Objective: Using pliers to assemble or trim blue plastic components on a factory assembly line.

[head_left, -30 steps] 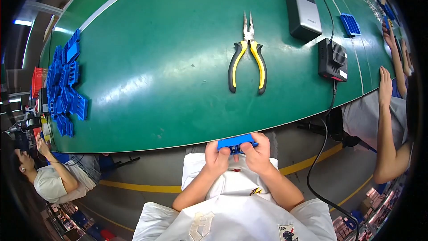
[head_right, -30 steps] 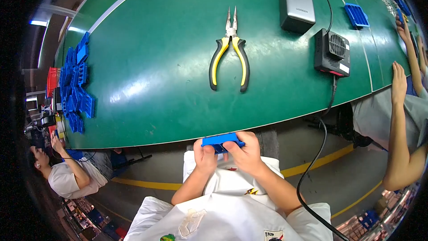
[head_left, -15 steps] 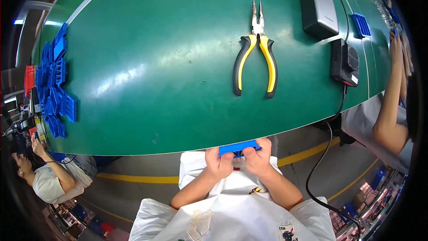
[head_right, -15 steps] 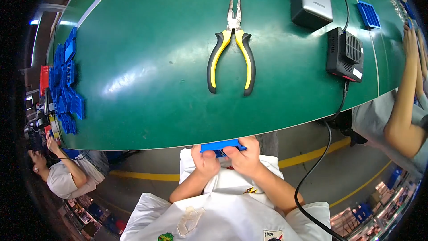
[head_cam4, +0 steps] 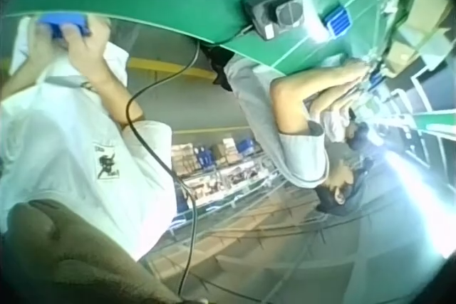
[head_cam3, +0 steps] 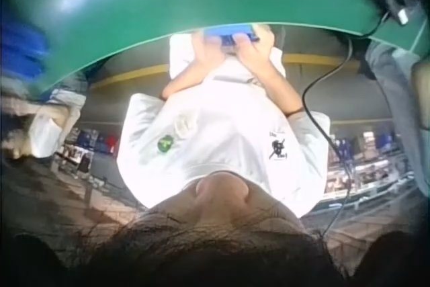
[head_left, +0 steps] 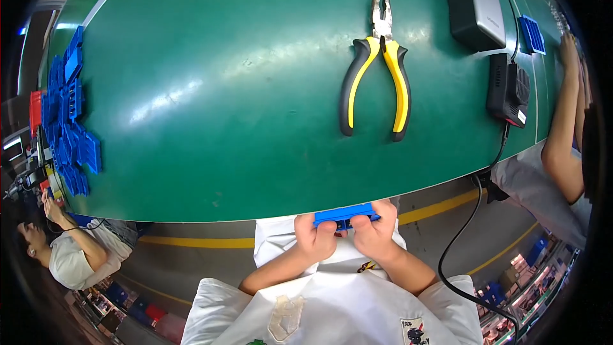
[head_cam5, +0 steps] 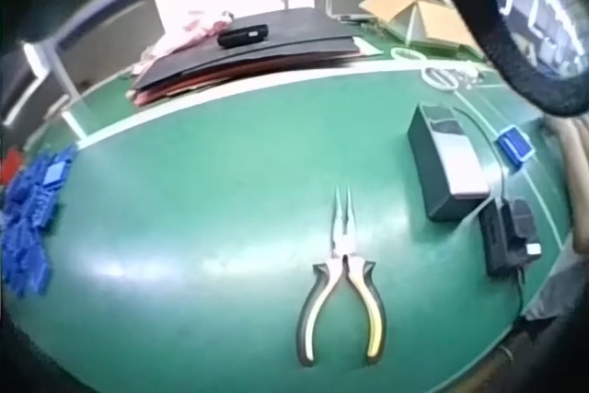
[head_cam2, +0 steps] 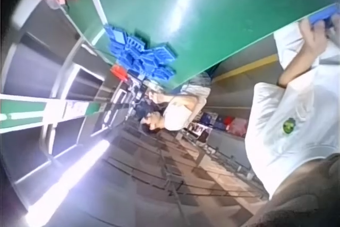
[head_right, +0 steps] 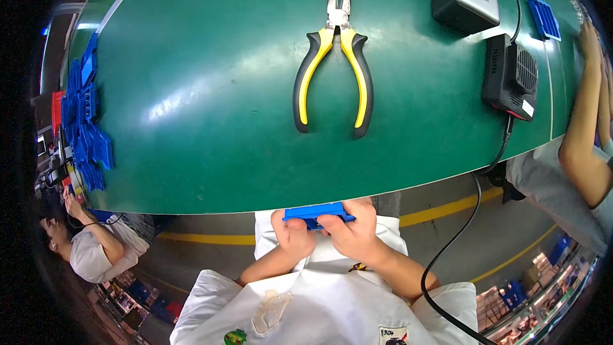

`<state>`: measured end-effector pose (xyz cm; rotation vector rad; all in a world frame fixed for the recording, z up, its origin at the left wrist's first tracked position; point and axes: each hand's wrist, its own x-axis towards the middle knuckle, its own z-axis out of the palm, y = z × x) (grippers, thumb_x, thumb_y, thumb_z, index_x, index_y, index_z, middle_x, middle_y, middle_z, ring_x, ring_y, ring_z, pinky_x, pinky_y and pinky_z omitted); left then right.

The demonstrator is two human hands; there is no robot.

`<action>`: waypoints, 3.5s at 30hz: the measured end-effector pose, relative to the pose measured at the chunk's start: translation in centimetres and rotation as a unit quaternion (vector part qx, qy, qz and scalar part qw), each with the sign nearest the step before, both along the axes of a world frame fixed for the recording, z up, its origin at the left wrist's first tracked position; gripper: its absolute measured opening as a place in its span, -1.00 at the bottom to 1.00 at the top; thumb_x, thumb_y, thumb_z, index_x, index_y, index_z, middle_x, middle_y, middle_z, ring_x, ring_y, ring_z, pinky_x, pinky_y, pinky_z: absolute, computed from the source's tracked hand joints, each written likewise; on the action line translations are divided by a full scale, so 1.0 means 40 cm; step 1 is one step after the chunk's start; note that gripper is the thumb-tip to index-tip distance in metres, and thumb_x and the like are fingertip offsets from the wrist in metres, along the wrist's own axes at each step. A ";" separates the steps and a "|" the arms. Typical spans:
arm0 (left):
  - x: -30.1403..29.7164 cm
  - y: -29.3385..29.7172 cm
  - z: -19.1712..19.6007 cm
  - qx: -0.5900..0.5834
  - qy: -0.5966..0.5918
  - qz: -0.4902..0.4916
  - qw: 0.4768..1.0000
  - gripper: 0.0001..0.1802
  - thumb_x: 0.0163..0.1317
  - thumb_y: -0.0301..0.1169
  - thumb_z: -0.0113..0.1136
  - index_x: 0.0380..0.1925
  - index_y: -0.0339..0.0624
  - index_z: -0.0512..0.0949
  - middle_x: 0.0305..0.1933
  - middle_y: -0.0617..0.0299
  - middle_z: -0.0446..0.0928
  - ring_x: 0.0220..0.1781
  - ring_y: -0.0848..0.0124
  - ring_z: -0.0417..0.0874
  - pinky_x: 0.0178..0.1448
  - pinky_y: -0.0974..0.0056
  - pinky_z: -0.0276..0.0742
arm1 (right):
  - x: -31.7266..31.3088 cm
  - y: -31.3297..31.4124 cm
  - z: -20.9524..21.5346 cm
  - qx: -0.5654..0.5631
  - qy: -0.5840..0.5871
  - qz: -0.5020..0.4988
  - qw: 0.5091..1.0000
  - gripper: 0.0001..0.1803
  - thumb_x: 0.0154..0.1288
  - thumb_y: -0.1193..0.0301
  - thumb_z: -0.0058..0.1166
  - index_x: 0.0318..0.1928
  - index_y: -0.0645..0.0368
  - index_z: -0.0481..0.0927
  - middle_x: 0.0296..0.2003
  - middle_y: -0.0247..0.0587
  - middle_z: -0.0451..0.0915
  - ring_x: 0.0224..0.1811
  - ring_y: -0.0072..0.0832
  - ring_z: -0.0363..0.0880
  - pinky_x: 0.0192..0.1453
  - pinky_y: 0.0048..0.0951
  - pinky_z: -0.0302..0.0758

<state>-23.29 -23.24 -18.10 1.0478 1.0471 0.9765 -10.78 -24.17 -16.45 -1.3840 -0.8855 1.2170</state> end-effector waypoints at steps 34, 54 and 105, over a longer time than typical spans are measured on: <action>-0.012 -0.067 0.172 -0.308 -0.030 0.088 0.947 -0.44 0.35 0.05 0.00 -0.02 -0.29 0.36 -0.30 0.06 0.56 -0.49 0.37 0.57 -0.58 0.32 0.47 | -0.012 -0.021 0.140 -0.283 0.191 -0.044 0.939 -0.82 0.27 0.43 0.12 -0.28 0.34 0.55 -0.52 -0.27 0.57 -0.54 -0.56 0.46 -0.47 -0.52 0.38; -0.043 0.005 0.006 -0.048 -0.095 -0.058 0.993 -0.38 0.17 0.01 0.26 0.00 -0.30 0.42 -0.26 0.25 0.55 -0.30 0.49 0.57 -0.29 0.40 0.51 | 0.021 -0.008 -0.005 0.028 -0.009 0.068 0.997 -0.36 0.22 -0.12 0.12 -0.11 0.29 0.53 -0.35 -0.29 0.57 -0.39 -0.57 0.51 -0.35 -0.54 0.42; -0.886 0.301 0.236 0.025 0.155 0.410 0.898 -0.06 0.16 -0.42 0.31 0.37 -0.42 -0.09 -0.08 -0.09 0.53 -0.31 0.27 0.68 -0.41 0.31 0.58 | -0.100 0.300 0.118 0.160 -0.190 0.021 0.968 -0.77 0.21 0.57 0.09 -0.56 0.34 0.39 -0.75 -0.35 0.28 -0.69 -0.72 0.15 -0.61 -0.55 0.11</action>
